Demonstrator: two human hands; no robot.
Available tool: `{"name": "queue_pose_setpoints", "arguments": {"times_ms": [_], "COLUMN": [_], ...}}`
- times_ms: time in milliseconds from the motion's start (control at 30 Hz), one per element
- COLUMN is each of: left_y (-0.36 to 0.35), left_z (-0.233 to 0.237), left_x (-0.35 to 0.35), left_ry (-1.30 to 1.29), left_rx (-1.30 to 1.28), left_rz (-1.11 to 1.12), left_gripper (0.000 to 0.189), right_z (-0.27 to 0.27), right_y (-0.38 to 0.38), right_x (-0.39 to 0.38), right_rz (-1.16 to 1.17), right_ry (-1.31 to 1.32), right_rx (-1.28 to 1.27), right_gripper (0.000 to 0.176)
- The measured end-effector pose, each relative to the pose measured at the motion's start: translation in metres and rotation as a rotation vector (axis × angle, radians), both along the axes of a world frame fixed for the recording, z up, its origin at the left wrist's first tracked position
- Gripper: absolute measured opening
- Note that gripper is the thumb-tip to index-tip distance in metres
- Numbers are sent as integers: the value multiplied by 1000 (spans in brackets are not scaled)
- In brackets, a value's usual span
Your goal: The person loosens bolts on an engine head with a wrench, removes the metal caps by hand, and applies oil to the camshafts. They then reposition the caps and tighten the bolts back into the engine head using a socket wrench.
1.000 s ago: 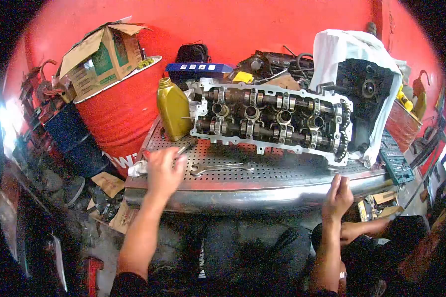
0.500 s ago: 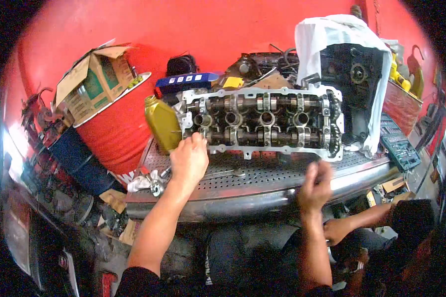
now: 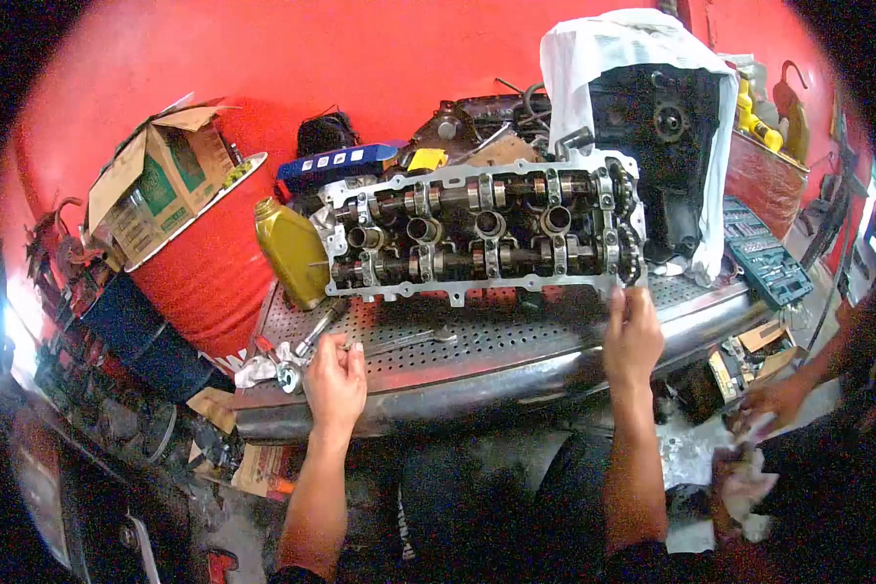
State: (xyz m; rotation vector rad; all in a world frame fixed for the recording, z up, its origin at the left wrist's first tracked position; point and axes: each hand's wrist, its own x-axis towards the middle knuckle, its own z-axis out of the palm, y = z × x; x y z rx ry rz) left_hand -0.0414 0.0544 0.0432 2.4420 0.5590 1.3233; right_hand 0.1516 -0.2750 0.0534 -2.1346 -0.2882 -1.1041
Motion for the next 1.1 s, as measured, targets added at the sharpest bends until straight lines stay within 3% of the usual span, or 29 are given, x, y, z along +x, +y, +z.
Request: {"name": "queue_pose_setpoints", "arguments": {"times_ms": [100,133,167,233,367,433,533,567,633,733,833,867,933,1000,1100], "left_y": [3,1,0,8,6,4,0,-2,-4,-1,3,4,2,3,3], "left_z": [-2,0,2,-13,-17,-15,-10,-8,-7,-11,-18,-20,-20,-15,-1], "left_x": [-3,-3,-1,1,-1,-2,0,-1,-3,-3,-1,0,4,3,24], "left_ry": [62,82,98,51,-27,-25,6,23,53,37,6,1,-22,30,20], "left_rx": [-124,-127,-126,-82,-77,-70,-69,-64,-90,-74,22,64,121,129,-20], "left_rz": [0,8,7,-17,-18,-26,-27,-23,-18,-30,-25,-17,-27,9,-61], "left_gripper": [23,23,22,22,21,20,19,18,18,19,18,17,17,17,17], "right_z": [30,55,66,68,37,18,11,43,87,73,42,32,8,-14,-23], "right_y": [-3,-5,-3,-7,-9,-16,-25,-19,-14,-12,-14,-19,-26,-22,8], "right_x": [4,4,15,40,26,6,23,12,8,42,20,8,-11,-24,-66], "right_rz": [86,28,45,32,75,36,93,174,149,128,215,130,103,130,288], "right_ry": [-14,81,-82,-162,-265,-177,-69,-5,98,-122,-189,-134,-125,-27,-15], "right_rx": [312,206,120,-8,39,-28,224,366,228,78,188,105,171,427,296], "right_gripper": [27,28,28,25,24,24,23,22,22,23,16,12,10,8,7]}}
